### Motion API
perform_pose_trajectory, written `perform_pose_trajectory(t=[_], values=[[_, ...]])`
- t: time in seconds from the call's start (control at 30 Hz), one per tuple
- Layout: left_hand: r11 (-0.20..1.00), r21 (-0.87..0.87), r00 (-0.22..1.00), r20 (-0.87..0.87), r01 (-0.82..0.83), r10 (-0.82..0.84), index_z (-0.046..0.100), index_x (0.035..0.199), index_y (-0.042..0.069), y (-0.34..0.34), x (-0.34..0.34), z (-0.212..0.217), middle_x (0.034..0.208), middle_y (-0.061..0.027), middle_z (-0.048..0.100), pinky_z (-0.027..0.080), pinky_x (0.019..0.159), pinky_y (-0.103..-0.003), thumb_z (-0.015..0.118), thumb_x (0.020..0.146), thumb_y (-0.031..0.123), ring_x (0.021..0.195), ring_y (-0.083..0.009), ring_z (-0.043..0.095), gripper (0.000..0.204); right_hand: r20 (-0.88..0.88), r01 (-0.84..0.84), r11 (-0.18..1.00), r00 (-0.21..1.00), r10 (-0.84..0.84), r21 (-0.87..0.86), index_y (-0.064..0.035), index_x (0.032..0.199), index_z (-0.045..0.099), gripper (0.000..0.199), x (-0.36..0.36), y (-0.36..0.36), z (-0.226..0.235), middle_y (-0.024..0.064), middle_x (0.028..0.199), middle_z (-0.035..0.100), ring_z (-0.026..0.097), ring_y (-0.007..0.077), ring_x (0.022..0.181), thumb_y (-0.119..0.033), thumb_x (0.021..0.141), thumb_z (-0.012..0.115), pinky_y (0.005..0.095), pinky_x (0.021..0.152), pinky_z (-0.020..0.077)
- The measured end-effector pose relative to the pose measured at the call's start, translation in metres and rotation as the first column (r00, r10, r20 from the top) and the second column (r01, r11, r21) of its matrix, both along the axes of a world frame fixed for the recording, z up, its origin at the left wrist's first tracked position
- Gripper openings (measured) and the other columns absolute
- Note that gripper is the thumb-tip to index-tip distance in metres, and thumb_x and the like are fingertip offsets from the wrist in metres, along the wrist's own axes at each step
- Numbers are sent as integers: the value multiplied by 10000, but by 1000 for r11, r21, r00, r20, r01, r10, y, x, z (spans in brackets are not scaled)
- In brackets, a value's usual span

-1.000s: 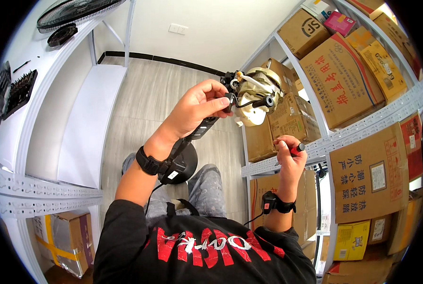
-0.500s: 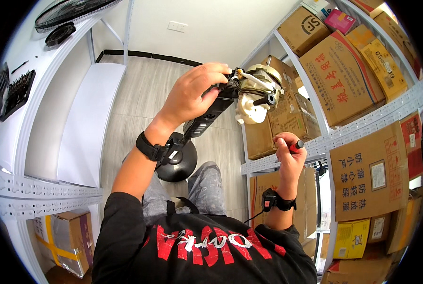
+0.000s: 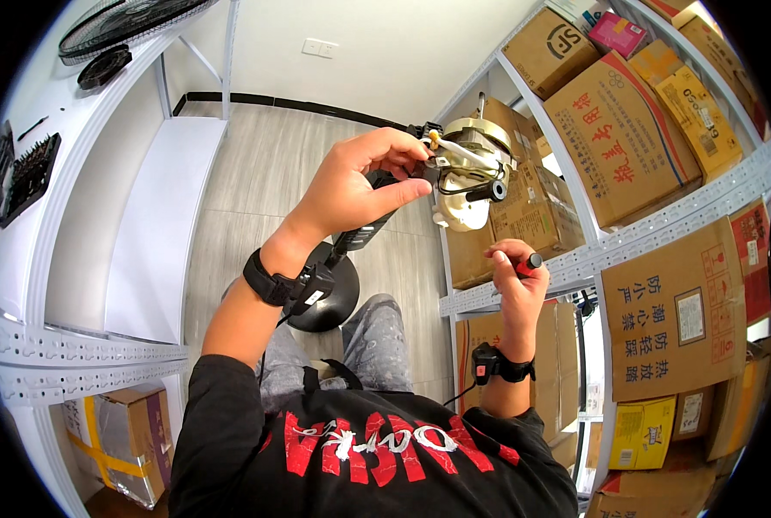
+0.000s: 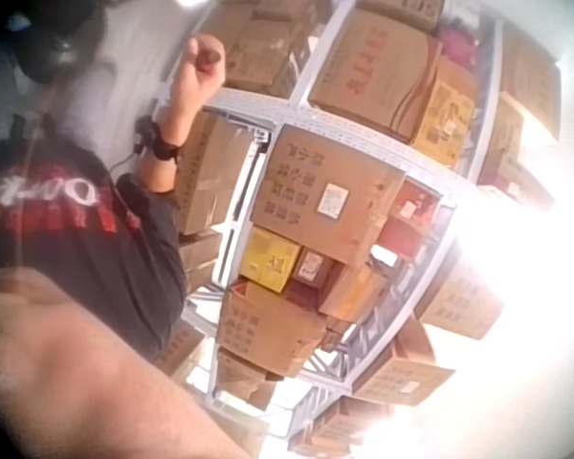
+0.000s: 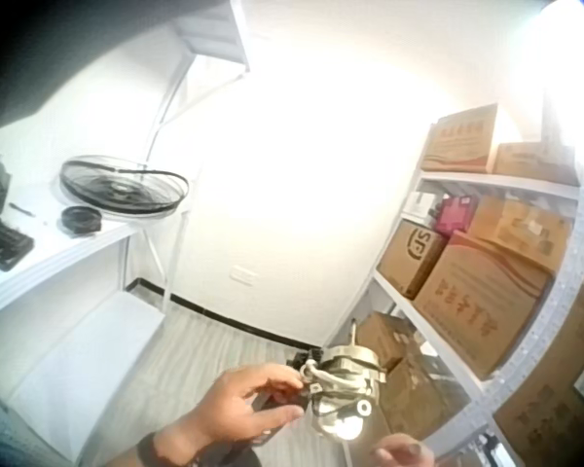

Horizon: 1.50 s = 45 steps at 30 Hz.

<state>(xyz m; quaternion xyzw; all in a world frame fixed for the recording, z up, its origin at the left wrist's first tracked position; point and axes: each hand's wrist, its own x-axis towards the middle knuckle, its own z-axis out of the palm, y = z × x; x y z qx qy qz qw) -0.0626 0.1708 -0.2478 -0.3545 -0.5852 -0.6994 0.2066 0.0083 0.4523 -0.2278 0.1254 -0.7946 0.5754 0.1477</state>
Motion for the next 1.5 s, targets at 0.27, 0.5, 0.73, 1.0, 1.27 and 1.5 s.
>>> perform_pose_trajectory(t=[0.27, 0.5, 0.73, 1.0, 1.27, 1.5], values=[[998, 8, 998, 6, -61, 61, 630, 1024, 31, 17, 5, 5, 1060, -46, 629, 526, 790, -250, 797, 785, 59, 890, -112, 614, 293, 15, -6, 1000, 1000, 6, 4, 28, 874, 659, 44, 3, 1, -3, 59, 908, 656, 545, 94, 765, 35, 862, 617, 227, 667, 412], [999, 36, 975, 220, 12, -20, 626, 977, 21, 17, 11, 8, 1042, -28, 614, 509, 759, -232, 795, 801, 83, 855, -88, 595, 252, 44, -29, 999, 999, 30, -30, 21, 886, 669, 54, 5, -3, -3, 47, 910, 655, 514, 73, 726, 30, 865, 620, 210, 610, 382], [945, 290, 934, 268, 155, -235, 619, 967, 14, 13, 11, 7, 976, -28, 623, 529, 790, -242, 749, 815, 3, 875, -92, 623, 201, 49, -8, 998, 999, 11, -56, 15, 903, 669, 56, 8, -2, -3, 33, 886, 653, 508, 69, 712, 24, 868, 626, 208, 610, 377], [939, 335, 997, -1, 75, -79, 595, 1010, 3, 20, 20, 52, 1092, -90, 604, 537, 887, -296, 695, 808, -83, 997, -157, 624, 241, -43, -67, 996, 997, 64, -66, 4, 938, 667, 72, 7, -3, 2, 16, 868, 656, 479, 37, 673, 13, 870, 643, 203, 623, 391], [952, -80, 901, -354, -295, 250, 629, 967, 31, 49, 33, 120, 1039, -67, 634, 519, 807, -278, 750, 746, -38, 931, -149, 636, 262, -71, -118, 986, 991, 110, -121, -13, 1046, 648, 184, 8, 4, 10, 19, 871, 660, 464, 29, 651, 8, 864, 652, 194, 612, 384], [770, -315, 723, -641, -555, 259, 640, 884, 37, 89, 71, 106, 983, -94, 639, 529, 692, -334, 811, 676, 60, 837, -261, 643, 270, -281, -321, 925, 924, 259, -205, -57, 1392, 472, 606, 5, -4, 19, 42, 950, 664, 478, 33, 689, 21, 825, 670, 181, 628, 399]])
